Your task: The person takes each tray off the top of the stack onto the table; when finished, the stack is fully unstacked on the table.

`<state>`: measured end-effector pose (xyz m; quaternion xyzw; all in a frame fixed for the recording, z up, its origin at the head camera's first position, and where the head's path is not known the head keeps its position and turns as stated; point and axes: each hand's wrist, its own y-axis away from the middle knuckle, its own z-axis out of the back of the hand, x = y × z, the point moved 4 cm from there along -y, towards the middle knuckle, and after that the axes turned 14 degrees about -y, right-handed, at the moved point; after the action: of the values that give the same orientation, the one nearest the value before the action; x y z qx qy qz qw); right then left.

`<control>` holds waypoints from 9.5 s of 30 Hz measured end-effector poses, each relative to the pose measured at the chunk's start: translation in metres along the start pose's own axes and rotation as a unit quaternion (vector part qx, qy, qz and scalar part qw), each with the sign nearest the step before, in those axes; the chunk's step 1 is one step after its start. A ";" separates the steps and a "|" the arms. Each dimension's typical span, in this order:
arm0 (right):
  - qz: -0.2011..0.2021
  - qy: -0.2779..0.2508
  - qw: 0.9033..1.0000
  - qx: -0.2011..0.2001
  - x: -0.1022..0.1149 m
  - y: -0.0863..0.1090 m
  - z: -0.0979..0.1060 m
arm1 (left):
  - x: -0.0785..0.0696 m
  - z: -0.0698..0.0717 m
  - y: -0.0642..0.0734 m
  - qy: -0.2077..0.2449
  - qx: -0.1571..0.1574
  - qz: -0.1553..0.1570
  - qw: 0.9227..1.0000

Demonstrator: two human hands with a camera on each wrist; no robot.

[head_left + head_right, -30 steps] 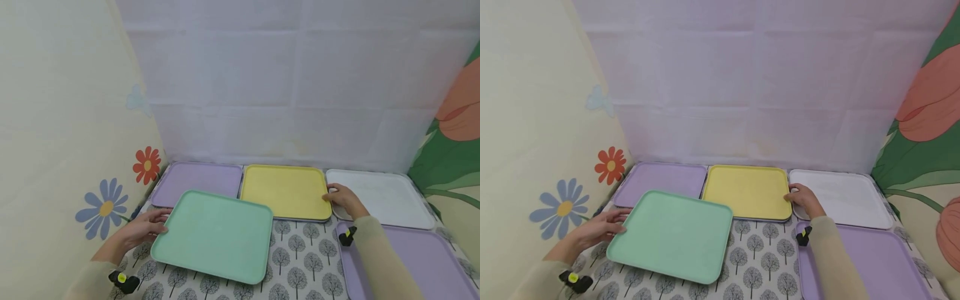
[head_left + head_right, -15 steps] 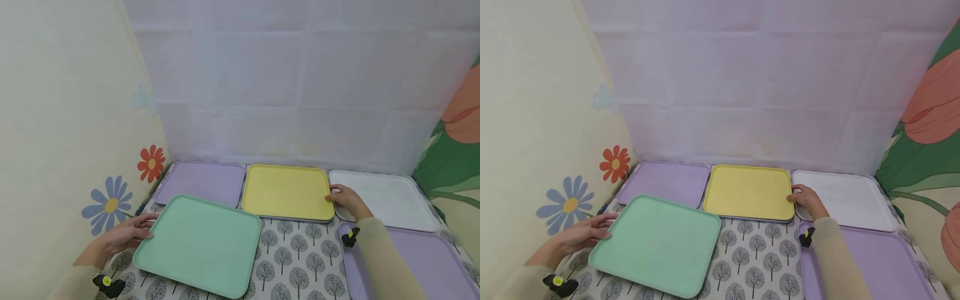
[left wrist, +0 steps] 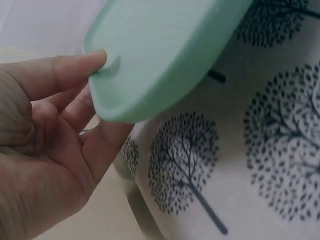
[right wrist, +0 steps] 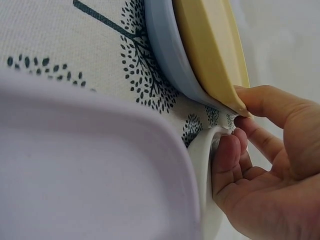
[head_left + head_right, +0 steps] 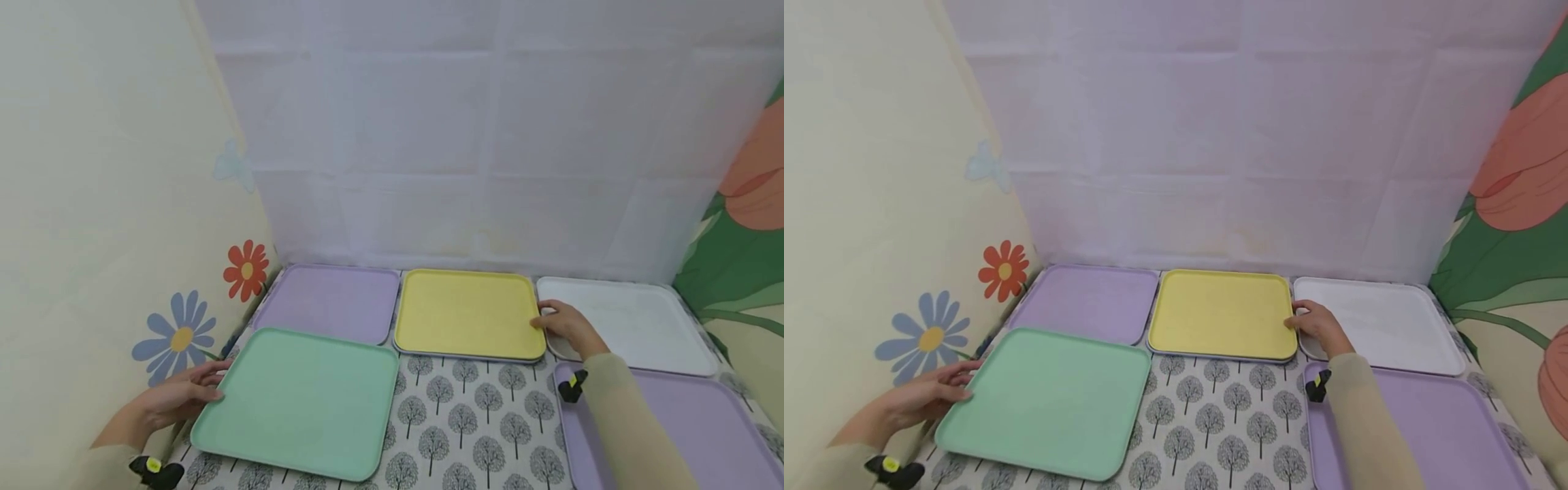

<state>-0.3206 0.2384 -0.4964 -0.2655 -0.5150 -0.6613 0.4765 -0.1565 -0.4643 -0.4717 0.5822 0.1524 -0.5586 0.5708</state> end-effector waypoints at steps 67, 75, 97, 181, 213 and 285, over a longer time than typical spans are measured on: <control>-0.007 0.007 0.999 -0.038 0.005 0.001 -0.006 | -0.137 -0.078 -0.111 -0.223 -0.097 0.028 0.970; 0.006 0.018 0.998 -0.053 0.006 -0.002 -0.007 | -0.161 -0.106 -0.163 -0.179 -0.116 0.017 0.977; 0.002 -0.129 0.991 -0.034 0.009 0.007 -0.002 | -0.189 -0.152 -0.226 -0.099 -0.132 0.019 0.986; -0.011 -0.282 0.958 0.050 -0.078 0.146 -0.005 | -0.187 -0.157 -0.247 -0.224 -0.201 0.014 0.954; -0.063 -0.234 0.970 0.006 -0.095 0.174 -0.032 | -0.183 -0.156 -0.248 -0.198 -0.195 0.042 0.960; 0.079 0.020 0.997 -0.002 -0.007 0.100 0.050 | -0.193 -0.151 -0.245 -0.199 -0.161 0.003 0.967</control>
<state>-0.2344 0.2861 -0.4428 -0.2930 -0.4816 -0.6279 0.5366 -0.3475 -0.1757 -0.4756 0.3602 0.1219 -0.6298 0.6773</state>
